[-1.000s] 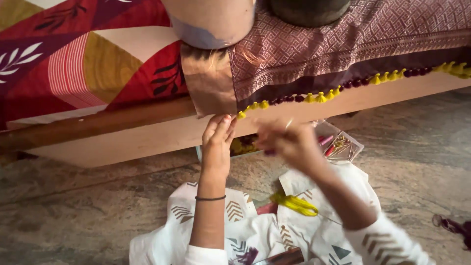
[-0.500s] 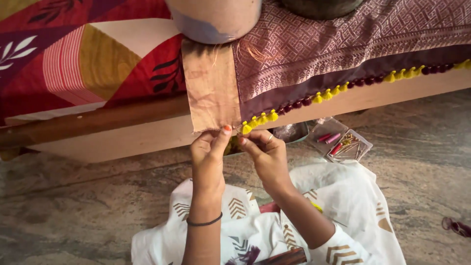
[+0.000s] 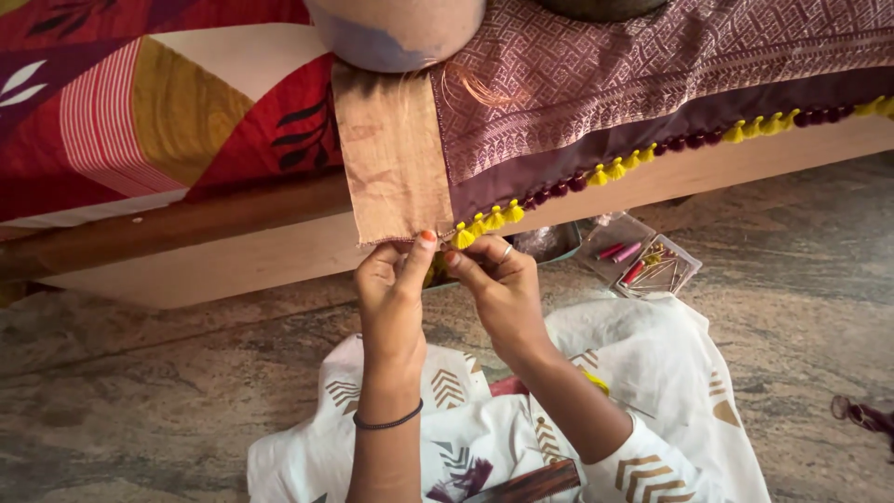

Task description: Sewing and trimming decorative yellow tassels onto a brown and tan fabric piece.

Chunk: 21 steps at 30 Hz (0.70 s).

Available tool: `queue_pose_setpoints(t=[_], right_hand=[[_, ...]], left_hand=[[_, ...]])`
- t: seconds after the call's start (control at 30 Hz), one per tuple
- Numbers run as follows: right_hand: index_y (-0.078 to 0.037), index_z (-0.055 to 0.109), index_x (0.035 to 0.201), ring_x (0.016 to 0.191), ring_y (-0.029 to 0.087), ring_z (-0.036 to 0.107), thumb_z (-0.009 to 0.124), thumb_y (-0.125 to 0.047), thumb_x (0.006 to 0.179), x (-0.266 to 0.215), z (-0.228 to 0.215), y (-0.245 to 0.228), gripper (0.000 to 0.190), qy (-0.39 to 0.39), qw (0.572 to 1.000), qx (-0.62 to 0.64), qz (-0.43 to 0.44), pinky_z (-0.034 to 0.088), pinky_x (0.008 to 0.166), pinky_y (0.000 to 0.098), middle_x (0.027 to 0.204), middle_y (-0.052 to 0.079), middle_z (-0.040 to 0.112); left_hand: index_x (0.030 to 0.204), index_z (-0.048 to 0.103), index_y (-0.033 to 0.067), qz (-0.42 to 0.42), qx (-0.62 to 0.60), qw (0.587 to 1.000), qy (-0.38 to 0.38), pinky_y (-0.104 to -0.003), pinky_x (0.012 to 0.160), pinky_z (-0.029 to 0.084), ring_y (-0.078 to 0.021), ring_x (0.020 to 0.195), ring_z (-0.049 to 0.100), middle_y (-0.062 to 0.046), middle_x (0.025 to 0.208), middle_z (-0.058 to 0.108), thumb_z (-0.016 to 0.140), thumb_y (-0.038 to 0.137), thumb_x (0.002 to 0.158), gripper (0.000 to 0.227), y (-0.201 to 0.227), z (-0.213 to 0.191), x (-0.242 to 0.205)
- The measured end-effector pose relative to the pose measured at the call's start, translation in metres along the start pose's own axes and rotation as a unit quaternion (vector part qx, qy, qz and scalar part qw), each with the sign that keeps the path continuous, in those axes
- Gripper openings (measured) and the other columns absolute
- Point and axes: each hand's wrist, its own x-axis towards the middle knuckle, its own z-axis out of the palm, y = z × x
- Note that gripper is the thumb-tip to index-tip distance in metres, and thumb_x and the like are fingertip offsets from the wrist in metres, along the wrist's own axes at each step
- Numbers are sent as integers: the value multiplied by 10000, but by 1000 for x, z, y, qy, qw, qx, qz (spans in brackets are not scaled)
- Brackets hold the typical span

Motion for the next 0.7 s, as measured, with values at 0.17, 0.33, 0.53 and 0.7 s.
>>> queue_pose_setpoints(t=[0.17, 0.33, 0.53, 0.7], right_hand=[[17, 722, 1025, 853, 88, 661, 714, -13, 951, 0, 0, 2, 80, 16, 1000, 5, 18, 546, 778, 250, 948, 30, 737], [4, 731, 1025, 783, 61, 604, 712, -42, 949, -3, 1, 4, 91, 25, 999, -8, 22, 495, 707, 228, 903, 8, 718], [-3, 732, 978, 688, 72, 557, 726, -51, 944, -5, 11, -5, 59, 28, 999, 11, 27, 445, 622, 235, 808, 9, 693], [4, 726, 986, 719, 76, 577, 723, -43, 951, -7, 12, -3, 58, 22, 999, 18, 24, 464, 651, 238, 829, 19, 699]], left_hand=[[897, 702, 35, -11, 15, 1000, 6, -234, 769, 439, -47, 824, 555, 24, 883, 671, 739, 178, 962, 161, 2, 1, 0], [889, 691, 21, 5, 24, 1000, 3, -227, 746, 430, -40, 801, 541, 26, 858, 657, 731, 167, 982, 177, -3, -3, 1], [873, 679, 21, -14, 3, 1000, -3, -239, 742, 462, -61, 786, 571, 0, 847, 667, 732, 151, 980, 176, -3, -4, 1], [874, 685, 25, -21, -6, 1000, -6, -239, 722, 489, -67, 771, 605, -16, 841, 692, 712, 159, 969, 167, 5, 2, 0]])
